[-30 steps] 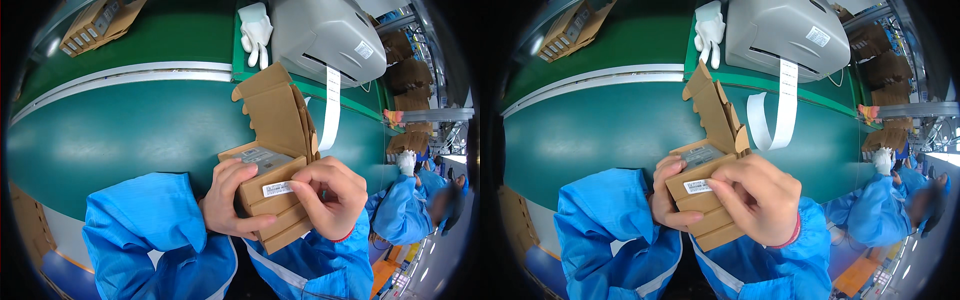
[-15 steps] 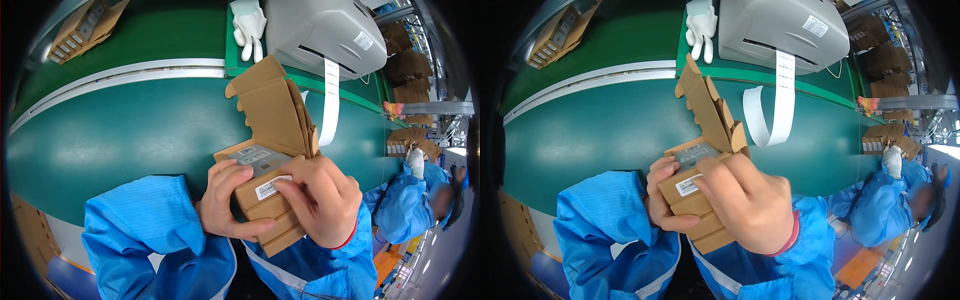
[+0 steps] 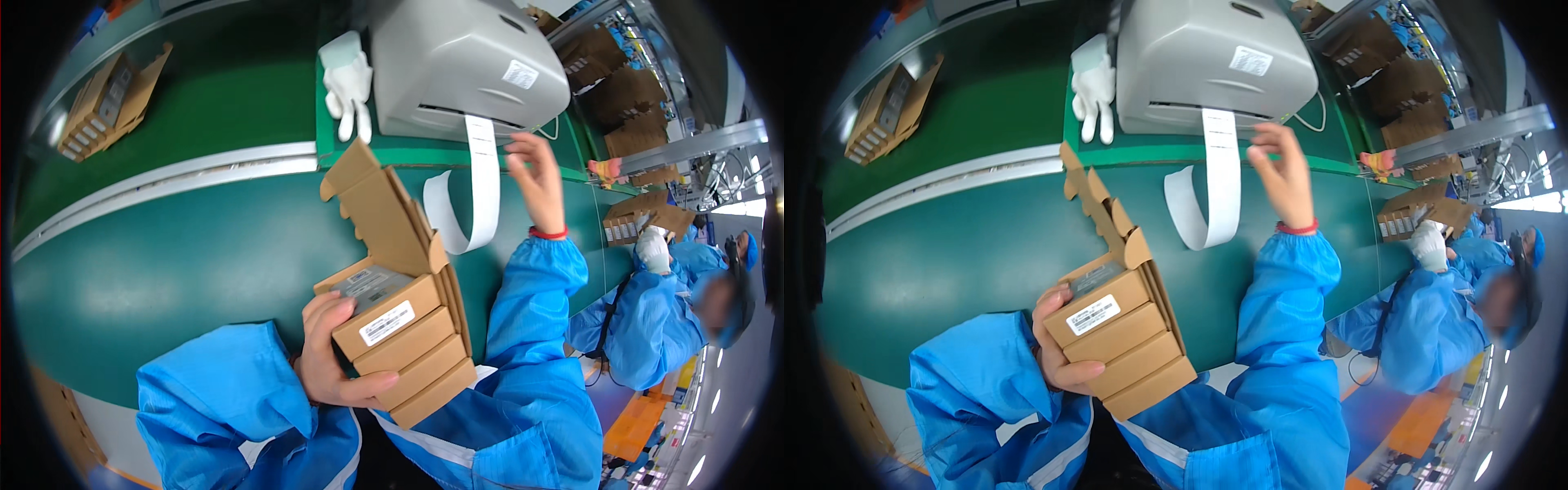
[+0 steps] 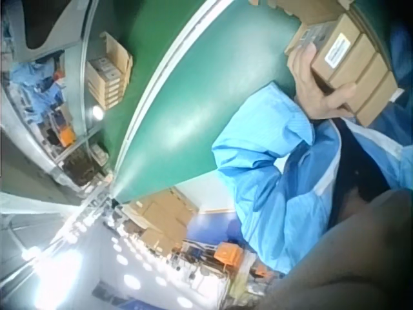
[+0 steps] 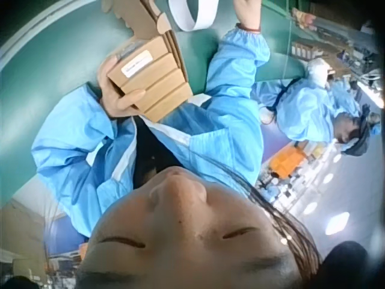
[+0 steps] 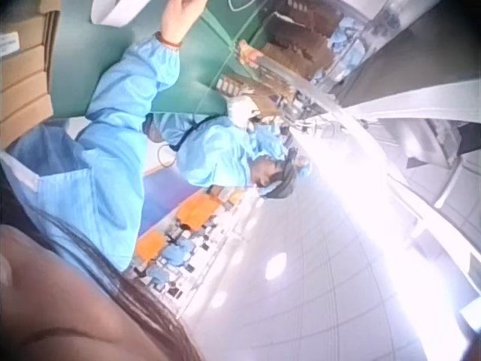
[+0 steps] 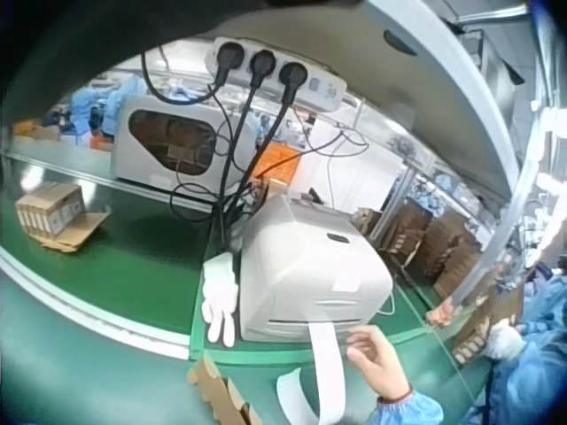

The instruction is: The person repeatedly picks up small cardboard boxes containing electronic devices, peels labels from a printer, and applies them to the boxes. They then place the labeled boxes into a larger cardboard box on the table.

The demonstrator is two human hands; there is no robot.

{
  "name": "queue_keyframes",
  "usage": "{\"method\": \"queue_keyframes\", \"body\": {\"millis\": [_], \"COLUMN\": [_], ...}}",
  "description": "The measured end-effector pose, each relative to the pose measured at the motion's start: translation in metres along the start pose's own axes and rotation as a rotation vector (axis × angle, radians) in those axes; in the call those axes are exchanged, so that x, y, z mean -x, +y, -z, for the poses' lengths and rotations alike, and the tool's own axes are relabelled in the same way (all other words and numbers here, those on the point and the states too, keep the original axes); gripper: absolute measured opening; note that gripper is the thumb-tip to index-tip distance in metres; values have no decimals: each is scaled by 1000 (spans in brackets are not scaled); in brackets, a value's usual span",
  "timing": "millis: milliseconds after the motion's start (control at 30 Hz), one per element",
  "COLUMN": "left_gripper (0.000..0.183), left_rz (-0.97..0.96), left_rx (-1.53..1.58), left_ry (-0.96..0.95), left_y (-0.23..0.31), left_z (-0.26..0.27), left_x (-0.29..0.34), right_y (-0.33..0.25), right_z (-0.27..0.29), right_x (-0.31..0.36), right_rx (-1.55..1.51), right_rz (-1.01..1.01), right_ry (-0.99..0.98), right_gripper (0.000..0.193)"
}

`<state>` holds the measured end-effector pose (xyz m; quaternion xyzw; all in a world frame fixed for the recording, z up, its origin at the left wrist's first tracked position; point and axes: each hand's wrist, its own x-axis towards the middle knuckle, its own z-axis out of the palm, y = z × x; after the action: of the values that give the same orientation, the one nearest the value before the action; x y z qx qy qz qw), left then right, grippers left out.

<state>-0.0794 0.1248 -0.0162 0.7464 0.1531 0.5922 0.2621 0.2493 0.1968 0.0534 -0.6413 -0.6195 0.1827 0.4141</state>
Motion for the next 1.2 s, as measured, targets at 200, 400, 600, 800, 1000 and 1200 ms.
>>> {"method": "queue_keyframes", "body": {"millis": [200, 400, 600, 800, 1000, 1200], "left_gripper": [51, 52, 54, 58, 56, 69], "left_rz": [153, 178, 152, 40, 23, 53], "left_rx": [51, 43, 53, 57, 50, 75], "left_ry": [-92, -90, -95, -19, -69, -26], "left_y": [4, 5, 0, -5, -7, -5], "left_z": [6, 5, 2, -4, -2, 0], "left_x": [7, 14, 17, 8, 2, 0], "right_y": [13, 7, 7, -5, -18, -89], "right_z": [-24, -32, -37, -43, -35, -48], "right_x": [-4, 3, 7, 13, 35, 52], "right_rx": [-548, -350, -247, -202, -78, -14], "right_rz": [-104, -36, 80, 89, -35, 211], "right_ry": [-110, 170, 292, 384, 419, 705], "right_gripper": [38, 20, 17, 13, 6, 7]}}
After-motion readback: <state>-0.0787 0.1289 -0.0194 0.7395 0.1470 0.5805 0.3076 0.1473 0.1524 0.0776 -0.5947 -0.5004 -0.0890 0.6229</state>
